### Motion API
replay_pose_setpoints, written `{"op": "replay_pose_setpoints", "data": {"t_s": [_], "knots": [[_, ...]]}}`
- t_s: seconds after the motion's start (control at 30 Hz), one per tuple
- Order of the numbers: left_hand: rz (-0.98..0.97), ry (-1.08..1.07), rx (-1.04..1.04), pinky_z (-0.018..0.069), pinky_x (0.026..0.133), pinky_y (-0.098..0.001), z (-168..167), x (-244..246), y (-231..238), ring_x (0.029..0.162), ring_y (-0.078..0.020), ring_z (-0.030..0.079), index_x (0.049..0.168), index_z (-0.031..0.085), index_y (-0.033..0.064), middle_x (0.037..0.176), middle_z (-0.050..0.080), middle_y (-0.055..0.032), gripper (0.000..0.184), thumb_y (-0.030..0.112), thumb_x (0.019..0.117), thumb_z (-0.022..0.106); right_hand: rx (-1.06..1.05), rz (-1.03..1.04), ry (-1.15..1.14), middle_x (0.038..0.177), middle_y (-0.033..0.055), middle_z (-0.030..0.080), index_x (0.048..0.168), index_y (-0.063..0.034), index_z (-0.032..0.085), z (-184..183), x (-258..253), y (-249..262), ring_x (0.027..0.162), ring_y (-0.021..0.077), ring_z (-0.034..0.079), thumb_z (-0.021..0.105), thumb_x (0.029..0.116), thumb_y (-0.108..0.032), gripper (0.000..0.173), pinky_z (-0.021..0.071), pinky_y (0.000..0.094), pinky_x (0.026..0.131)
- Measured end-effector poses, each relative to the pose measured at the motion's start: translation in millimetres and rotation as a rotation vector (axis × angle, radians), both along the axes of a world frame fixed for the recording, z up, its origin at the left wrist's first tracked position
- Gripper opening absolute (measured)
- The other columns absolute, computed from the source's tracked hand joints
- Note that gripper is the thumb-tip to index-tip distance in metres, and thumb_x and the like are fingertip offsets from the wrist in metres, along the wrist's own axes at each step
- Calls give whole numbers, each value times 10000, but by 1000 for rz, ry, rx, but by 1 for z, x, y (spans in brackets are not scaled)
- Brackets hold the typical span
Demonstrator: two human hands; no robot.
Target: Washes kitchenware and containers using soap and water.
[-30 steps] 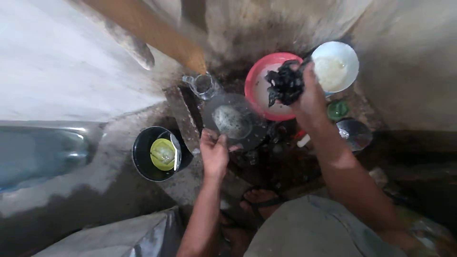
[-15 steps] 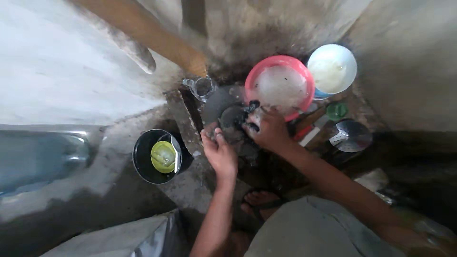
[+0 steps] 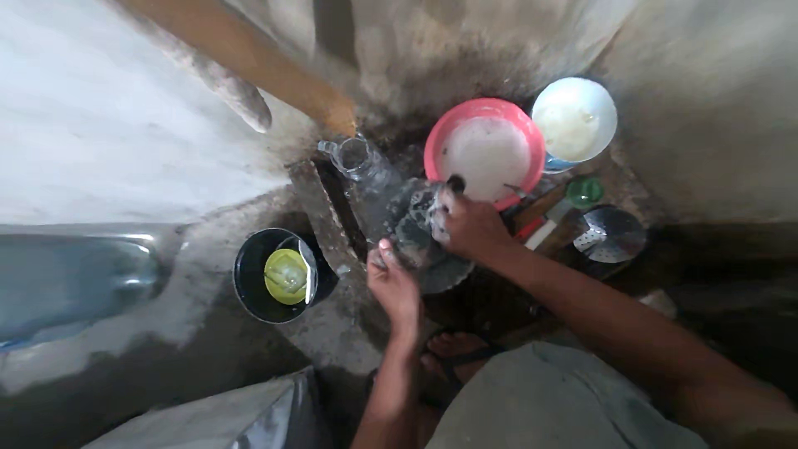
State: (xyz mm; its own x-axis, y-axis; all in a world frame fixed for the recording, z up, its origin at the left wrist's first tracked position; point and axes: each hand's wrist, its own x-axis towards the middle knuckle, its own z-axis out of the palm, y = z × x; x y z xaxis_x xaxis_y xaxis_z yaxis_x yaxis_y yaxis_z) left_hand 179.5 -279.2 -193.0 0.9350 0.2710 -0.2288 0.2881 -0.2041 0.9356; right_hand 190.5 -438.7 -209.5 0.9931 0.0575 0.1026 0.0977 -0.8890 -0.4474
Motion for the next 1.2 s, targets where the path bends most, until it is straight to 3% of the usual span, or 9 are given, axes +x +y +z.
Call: {"op": "replay_pose_setpoints", "data": {"t_s": [0.13, 0.27, 0.4, 0.53, 0.73, 0.8, 0.9, 1.07, 1.2], "knots": [[42, 146, -26, 570, 663, -340, 8, -11, -31, 708, -125, 647, 1043, 668, 99, 794, 649, -28, 434, 452, 1093, 419, 175, -9, -152, 1255, 178, 661, 1104, -37, 715, -2, 3, 35, 1001, 309, 712, 577, 1004, -237, 263, 616, 465, 750], [73, 158, -135, 578, 571, -343, 2, 10, 5, 639, -150, 641, 1126, 622, 93, 819, 659, -58, 413, 468, 1080, 457, 88, 469, 367, 1200, 126, 674, 1260, -141, 664, 18, -26, 30, 1030, 345, 680, 558, 1036, -360, 331, 555, 581, 847], [63, 26, 86, 546, 576, -300, -5, 4, 23, 617, -102, 595, 982, 584, 83, 754, 586, -10, 326, 372, 1091, 480, -59, 122, 89, 1111, 167, 727, 1276, -132, 677, -3, -9, 0, 980, 388, 702, 653, 957, -267, 347, 544, 583, 885], [16, -59, 130, 547, 619, -250, 6, -15, -10, 649, -53, 609, 1009, 638, 54, 758, 611, 7, 304, 294, 1099, 476, 64, -19, -158, 1324, 167, 635, 1205, -71, 684, -15, 10, 28, 1216, 338, 624, 547, 1016, -238, 287, 523, 513, 996], [85, 87, -85, 597, 605, -349, 8, 3, 22, 667, -161, 671, 1128, 641, 57, 818, 678, -72, 398, 406, 1093, 454, 143, 489, 200, 1191, 128, 689, 1249, -116, 670, 19, -29, 45, 1051, 328, 678, 579, 1016, -256, 288, 532, 551, 933], [124, 72, -28, 594, 601, -347, 0, 6, 40, 649, -155, 661, 1101, 605, 54, 797, 654, -56, 337, 368, 1090, 485, 93, 345, -11, 1054, 112, 725, 1086, -132, 748, 11, -39, 28, 934, 318, 703, 633, 981, -255, 198, 554, 545, 831], [116, 172, -19, 579, 616, -324, -4, -2, 43, 664, -140, 647, 1094, 590, 51, 811, 646, -57, 314, 361, 1060, 559, 468, -84, -260, 1071, 123, 701, 1019, -58, 758, 10, -33, 10, 1013, 241, 679, 695, 930, -185, 168, 580, 417, 881], [-238, 338, -44, 516, 642, -242, 14, -14, 10, 693, -53, 590, 1032, 643, 53, 820, 635, -2, 246, 292, 1050, 585, 1512, -291, -54, 1104, 16, 661, 1214, 11, 607, 48, 4, 15, 997, 5, 623, 407, 1052, -112, 285, 534, 209, 919], [-202, 136, -124, 567, 724, -264, -12, -34, 7, 847, -149, 662, 1196, 592, -121, 991, 665, -202, 346, 170, 1102, 429, 1130, -193, 136, 1412, 171, 596, 1337, 90, 583, 40, 4, 50, 1289, 186, 577, 412, 1061, -70, 362, 456, 344, 1108]]}}
